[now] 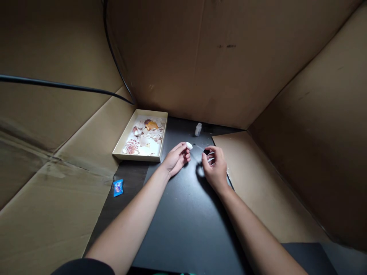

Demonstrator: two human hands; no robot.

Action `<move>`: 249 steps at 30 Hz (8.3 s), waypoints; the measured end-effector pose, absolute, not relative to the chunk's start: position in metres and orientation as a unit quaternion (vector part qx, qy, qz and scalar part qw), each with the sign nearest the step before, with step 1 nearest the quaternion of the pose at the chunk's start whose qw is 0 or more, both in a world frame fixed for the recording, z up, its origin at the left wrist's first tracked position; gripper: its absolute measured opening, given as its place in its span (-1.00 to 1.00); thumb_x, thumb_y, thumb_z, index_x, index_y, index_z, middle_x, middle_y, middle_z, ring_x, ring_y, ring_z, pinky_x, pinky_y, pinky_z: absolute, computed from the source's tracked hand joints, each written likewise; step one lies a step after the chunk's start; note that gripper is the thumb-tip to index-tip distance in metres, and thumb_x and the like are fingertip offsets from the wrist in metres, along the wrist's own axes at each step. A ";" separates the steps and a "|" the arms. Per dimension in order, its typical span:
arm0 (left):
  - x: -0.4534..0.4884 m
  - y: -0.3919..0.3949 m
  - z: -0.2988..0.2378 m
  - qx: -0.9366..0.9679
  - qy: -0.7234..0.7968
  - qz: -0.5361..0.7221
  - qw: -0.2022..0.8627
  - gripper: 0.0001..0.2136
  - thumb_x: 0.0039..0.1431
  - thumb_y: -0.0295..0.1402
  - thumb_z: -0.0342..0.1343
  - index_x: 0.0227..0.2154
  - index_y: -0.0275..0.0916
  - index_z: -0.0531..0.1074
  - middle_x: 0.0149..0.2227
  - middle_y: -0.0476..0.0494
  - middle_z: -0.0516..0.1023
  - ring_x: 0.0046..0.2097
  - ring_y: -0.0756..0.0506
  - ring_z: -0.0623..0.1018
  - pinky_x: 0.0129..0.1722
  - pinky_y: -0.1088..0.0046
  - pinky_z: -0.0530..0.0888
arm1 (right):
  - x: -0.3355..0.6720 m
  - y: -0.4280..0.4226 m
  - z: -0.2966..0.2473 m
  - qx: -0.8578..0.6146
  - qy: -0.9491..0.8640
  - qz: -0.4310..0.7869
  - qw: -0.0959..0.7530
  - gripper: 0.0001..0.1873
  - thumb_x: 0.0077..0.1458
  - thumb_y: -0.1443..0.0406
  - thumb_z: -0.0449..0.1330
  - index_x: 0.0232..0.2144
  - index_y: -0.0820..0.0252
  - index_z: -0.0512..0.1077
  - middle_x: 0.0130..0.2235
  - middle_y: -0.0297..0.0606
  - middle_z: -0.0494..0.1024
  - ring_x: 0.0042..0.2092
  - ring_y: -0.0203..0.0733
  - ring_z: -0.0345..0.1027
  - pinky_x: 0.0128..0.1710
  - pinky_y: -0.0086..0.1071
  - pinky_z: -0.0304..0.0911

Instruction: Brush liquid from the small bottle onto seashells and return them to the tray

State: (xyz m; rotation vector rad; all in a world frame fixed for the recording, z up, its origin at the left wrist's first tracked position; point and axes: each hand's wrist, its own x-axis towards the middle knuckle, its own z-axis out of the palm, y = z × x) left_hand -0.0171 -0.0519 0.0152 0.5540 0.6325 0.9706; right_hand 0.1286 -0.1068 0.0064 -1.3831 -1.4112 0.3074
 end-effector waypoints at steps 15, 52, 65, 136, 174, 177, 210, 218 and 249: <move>-0.020 -0.054 0.018 0.319 0.270 0.406 0.813 -0.80 0.13 -0.27 0.17 -0.32 -0.22 0.26 -0.34 -0.04 0.44 -0.49 0.06 0.43 -0.42 0.48 0.43 | 0.128 -0.109 0.010 -0.573 -0.609 0.130 0.532 -0.85 0.15 0.33 0.12 -0.21 0.12 0.42 -0.21 -0.25 0.34 -0.42 -0.35 0.29 -0.46 -0.41 0.29; -0.018 -0.053 0.017 0.282 0.289 0.402 0.822 -0.89 0.18 -0.35 0.08 -0.34 -0.26 0.27 -0.46 -0.02 0.37 -0.56 0.07 0.36 -0.51 0.51 0.40 | 0.128 -0.108 0.007 -0.584 -0.599 0.129 0.533 -0.84 0.13 0.28 0.13 -0.20 0.13 0.37 -0.21 -0.25 0.39 -0.43 -0.35 0.30 -0.46 -0.41 0.29; -0.019 -0.052 0.016 0.280 0.284 0.413 0.819 -0.91 0.17 -0.37 0.08 -0.34 -0.25 0.29 -0.40 -0.06 0.44 -0.54 0.07 0.37 -0.49 0.50 0.40 | 0.128 -0.109 0.012 -0.581 -0.599 0.136 0.534 -0.83 0.15 0.31 0.13 -0.18 0.11 0.43 -0.19 -0.25 0.37 -0.45 -0.37 0.28 -0.46 -0.41 0.29; -0.019 -0.051 0.018 0.220 0.306 0.452 0.809 -0.85 -0.01 -0.45 0.22 -0.39 -0.30 0.35 -0.46 0.04 0.37 -0.52 0.11 0.33 -0.47 0.52 0.37 | 0.125 -0.108 0.005 -0.599 -0.571 0.206 0.522 -0.80 0.11 0.20 0.16 -0.26 0.12 0.24 -0.43 -0.43 0.34 -0.51 -0.39 0.21 -0.51 -0.48 0.16; -0.019 -0.053 0.017 0.213 0.284 0.464 0.812 -0.83 -0.06 -0.44 0.22 -0.44 -0.28 0.31 -0.48 0.05 0.32 -0.52 0.10 0.31 -0.54 0.55 0.26 | 0.125 -0.109 0.003 -0.566 -0.569 0.225 0.553 -0.80 0.16 0.18 0.12 -0.22 0.13 0.22 -0.42 -0.42 0.28 -0.48 -0.36 0.20 -0.50 -0.46 0.14; -0.019 -0.053 0.018 0.220 0.286 0.461 0.811 -0.82 -0.06 -0.45 0.22 -0.44 -0.28 0.30 -0.48 0.05 0.32 -0.52 0.09 0.32 -0.54 0.54 0.26 | 0.125 -0.109 0.004 -0.556 -0.570 0.257 0.548 -0.79 0.15 0.19 0.13 -0.22 0.12 0.21 -0.41 -0.43 0.29 -0.50 -0.37 0.20 -0.54 -0.47 0.12; -0.018 -0.058 0.023 0.221 0.313 0.453 0.805 -0.85 0.03 -0.44 0.17 -0.39 -0.26 0.27 -0.49 0.05 0.28 -0.52 0.09 0.30 -0.51 0.53 0.25 | 0.127 -0.111 0.000 -0.574 -0.534 0.294 0.547 -0.82 0.15 0.21 0.15 -0.25 0.11 0.22 -0.43 -0.42 0.26 -0.48 -0.35 0.18 -0.48 -0.44 0.14; -0.018 -0.058 0.022 0.223 0.311 0.451 0.806 -0.83 0.02 -0.44 0.17 -0.39 -0.26 0.26 -0.49 0.05 0.28 -0.52 0.09 0.30 -0.52 0.53 0.25 | 0.127 -0.111 0.000 -0.570 -0.536 0.311 0.539 -0.81 0.16 0.19 0.15 -0.24 0.10 0.21 -0.42 -0.42 0.28 -0.49 -0.35 0.19 -0.49 -0.44 0.15; -0.018 -0.058 0.022 0.230 0.313 0.450 0.804 -0.80 -0.03 -0.42 0.21 -0.40 -0.27 0.27 -0.47 0.04 0.31 -0.53 0.09 0.30 -0.52 0.53 0.24 | 0.127 -0.112 0.006 -0.608 -0.522 0.285 0.526 -0.73 0.12 0.18 0.18 -0.17 0.13 0.26 -0.37 -0.32 0.43 -0.44 -0.29 0.36 -0.53 -0.45 0.22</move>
